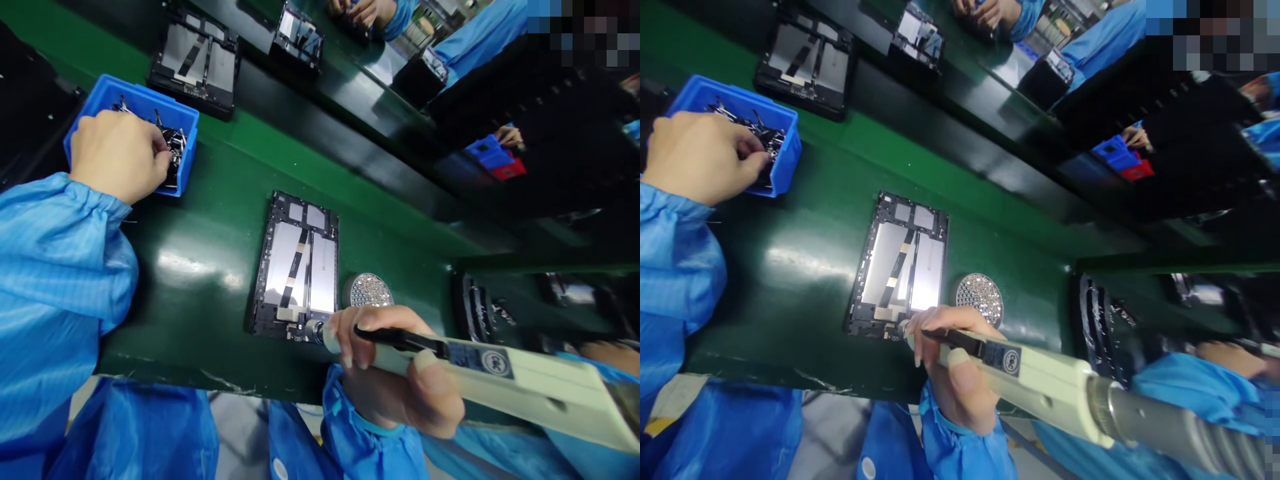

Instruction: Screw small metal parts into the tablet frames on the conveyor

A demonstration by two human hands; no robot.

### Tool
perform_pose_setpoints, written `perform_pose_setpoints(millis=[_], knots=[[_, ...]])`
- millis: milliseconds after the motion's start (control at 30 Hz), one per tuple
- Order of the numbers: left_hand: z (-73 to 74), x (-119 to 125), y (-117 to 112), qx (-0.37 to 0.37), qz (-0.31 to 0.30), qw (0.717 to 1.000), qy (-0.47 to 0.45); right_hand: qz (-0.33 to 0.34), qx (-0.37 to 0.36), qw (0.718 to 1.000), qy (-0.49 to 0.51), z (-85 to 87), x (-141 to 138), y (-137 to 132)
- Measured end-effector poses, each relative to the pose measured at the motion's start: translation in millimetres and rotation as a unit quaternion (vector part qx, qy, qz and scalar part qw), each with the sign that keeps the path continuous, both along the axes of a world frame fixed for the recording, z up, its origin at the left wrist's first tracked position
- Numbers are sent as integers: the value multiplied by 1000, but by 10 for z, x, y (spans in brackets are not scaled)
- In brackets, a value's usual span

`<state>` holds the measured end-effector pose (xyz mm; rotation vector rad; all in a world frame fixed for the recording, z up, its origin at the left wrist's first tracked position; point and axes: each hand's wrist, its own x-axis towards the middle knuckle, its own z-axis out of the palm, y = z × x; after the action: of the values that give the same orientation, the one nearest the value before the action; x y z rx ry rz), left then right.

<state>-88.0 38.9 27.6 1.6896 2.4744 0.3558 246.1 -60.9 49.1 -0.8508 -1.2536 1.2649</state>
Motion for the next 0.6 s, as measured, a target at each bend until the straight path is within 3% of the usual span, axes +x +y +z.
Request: perform_pose_setpoints(millis=[167, 367, 600], knots=[[52, 16, -15, 82, 12, 996, -17, -6, -7, 1000, -12, -5, -29, -27], [66, -40, 10, 57, 53, 997, -24, -12, 5, 1000, -6, 29, -22, -37], [-19, -136, 42, 51, 39, 998, -12, -29, 40, 998, 35, 132, 147, -29]])
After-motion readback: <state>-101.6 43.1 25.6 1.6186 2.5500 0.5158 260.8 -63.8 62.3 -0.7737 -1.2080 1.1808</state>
